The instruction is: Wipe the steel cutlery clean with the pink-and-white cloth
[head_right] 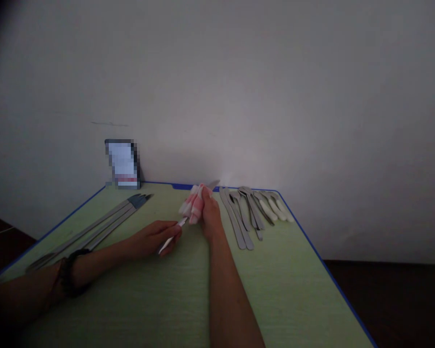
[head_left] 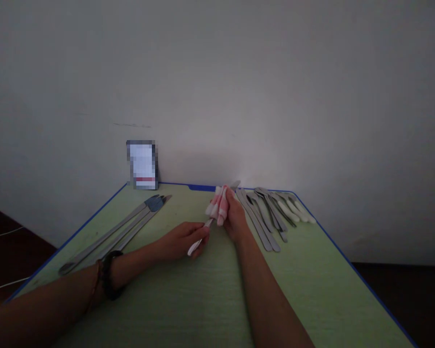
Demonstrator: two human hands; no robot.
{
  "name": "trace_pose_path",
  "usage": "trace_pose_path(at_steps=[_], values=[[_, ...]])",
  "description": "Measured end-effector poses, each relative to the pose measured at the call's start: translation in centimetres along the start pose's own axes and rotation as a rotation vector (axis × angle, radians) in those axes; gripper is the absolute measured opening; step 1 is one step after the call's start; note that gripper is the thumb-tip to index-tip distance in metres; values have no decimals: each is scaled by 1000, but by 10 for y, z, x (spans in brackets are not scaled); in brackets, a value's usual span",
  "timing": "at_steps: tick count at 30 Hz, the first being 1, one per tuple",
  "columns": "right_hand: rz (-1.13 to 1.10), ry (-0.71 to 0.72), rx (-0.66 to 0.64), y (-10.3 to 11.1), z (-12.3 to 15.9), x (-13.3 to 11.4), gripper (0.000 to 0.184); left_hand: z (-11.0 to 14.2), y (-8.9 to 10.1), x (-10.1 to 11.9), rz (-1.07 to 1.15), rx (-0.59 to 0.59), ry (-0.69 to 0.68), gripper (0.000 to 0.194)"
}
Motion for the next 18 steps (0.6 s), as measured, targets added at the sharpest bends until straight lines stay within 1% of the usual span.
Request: trace_pose_path(at_steps=[3,6,8,10,12,14,18], values=[[-147,105,89,10,-6,-5,31,2,-1,5,-63,7,-87,38],[-296,193,135,23,-11,-11,23,3,-3,6,-5,-15,-108,39],[-351,209,147,29,-12,-14,20,3,-3,4,13,-23,-100,42],[-367,199,130,28,-11,-16,17,2,-4,2,-11,-24,-101,42],[-353,169,88,21,-7,-18,16,2,-4,0,-22,-14,-99,43],[-298,101,4,9,-1,-17,19,1,-3,0,18,11,-87,45],[-111,-127,-268,-14,12,-9,38,-3,2,1,140,85,-42,49]])
Point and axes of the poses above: each hand's wrist, its own z-axis away from the middle knuckle, its own y-axis out of the back of the hand, x = y × z, the point moved 4 cm from there along -z, towards the middle knuckle, and after that the axes turned 4 degrees about -x, right-handed, at the moved point
